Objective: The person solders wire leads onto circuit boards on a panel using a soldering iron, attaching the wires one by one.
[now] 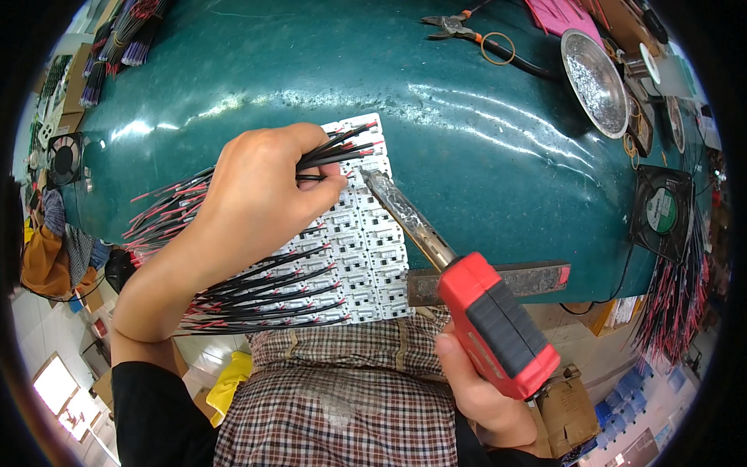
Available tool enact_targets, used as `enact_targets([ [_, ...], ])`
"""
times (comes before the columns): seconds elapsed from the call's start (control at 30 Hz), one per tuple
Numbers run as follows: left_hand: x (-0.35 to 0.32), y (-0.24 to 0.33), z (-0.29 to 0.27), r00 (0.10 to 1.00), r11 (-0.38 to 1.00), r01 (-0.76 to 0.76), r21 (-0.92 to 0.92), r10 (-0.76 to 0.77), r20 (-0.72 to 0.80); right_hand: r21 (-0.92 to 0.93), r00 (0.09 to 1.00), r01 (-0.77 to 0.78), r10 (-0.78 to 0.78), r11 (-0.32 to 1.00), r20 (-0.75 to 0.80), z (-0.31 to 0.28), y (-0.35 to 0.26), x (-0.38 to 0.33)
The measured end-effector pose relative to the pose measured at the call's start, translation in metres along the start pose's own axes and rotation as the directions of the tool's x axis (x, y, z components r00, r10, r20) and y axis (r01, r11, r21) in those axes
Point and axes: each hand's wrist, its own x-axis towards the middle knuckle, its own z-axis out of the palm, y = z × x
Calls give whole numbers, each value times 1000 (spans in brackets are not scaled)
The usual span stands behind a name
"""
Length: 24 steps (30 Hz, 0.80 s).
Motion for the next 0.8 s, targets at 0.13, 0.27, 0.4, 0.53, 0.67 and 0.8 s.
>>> enact_targets([
  [0.13,0,-2,1,1000,1000,-7,-24,7,-5,44,1000,9,-8,999,-19,-1,4,-1],
  [0.27,0,3,-4,1000,1000,-9,-25,10,30,107,998,-50,55,993,-44,0,1,-2],
  [0.4,0,1,-4,1000,987,29,-159,-27,16,114,999,-23,27,993,-31,-2,1,-1],
  [0.53,-3,2,-9,999,992,-27,-122,23,-34,110,998,-6,12,994,-62,-2,3,-4],
  [0.67,-6,7,-31,973,995,-102,0,100,-206,139,995,-20,34,990,-97,-3,4,-7],
  [0.8,-19,12,-28,995,971,-30,-238,8,-96,156,994,-43,58,987,-90,-6,2,-10],
])
